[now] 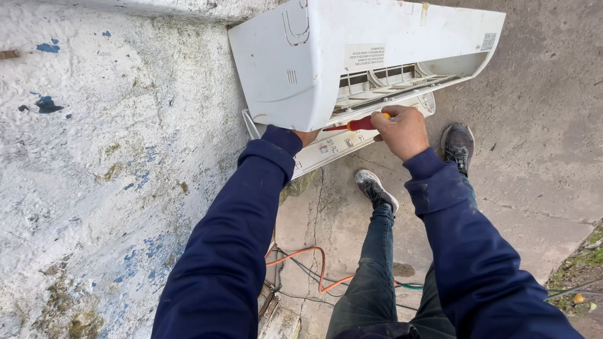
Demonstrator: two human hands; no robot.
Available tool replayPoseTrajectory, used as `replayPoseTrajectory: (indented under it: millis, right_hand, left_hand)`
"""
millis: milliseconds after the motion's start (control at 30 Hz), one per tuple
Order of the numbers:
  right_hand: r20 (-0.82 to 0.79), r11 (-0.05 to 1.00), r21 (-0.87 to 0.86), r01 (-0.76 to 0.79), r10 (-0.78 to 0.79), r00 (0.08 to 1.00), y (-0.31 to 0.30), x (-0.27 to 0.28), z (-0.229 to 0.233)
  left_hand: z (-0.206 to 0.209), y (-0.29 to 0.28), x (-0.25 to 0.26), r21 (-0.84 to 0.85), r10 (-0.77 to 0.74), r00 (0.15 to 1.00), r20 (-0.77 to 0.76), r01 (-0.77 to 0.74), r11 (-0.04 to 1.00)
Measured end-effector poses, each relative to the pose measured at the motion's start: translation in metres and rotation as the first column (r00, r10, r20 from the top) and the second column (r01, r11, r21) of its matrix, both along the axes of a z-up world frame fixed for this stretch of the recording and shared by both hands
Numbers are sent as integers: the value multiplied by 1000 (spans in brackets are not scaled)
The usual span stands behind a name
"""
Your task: The person removes a control panel from an outdoor air conditioning unit using a screwdriver. They then move the unit indoors and place it on a bucket, where they continue to use the screwdriver to manipulate the internal wiring and components.
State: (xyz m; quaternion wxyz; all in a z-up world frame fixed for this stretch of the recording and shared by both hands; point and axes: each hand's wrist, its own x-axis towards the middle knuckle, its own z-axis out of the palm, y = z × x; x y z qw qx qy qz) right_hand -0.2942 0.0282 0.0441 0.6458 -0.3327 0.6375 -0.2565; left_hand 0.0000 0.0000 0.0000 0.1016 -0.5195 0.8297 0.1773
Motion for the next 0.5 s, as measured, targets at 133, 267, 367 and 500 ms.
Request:
replayPoseTrajectory:
  millis: [133,267,367,500]
  right_hand:
    - [31,1000,1,25,-25,999,-3,0,1]
    - [2,1000,5,-27,27,1000,-8,4,7]
    - [7,999,25,-39,39,999,-8,4,8]
    - [-13,996,38,-81,81,997,-11,5,15]
  left_hand:
    - [16,-1,-11,-21,-58,998,20,58,998]
    - [23,-5,-12,60,-6,1000,-1,6,998]
    - [28,-5,-16,72,0,1000,-11,1,997]
    - [29,-4,-13,86,6,1000,8,-7,996]
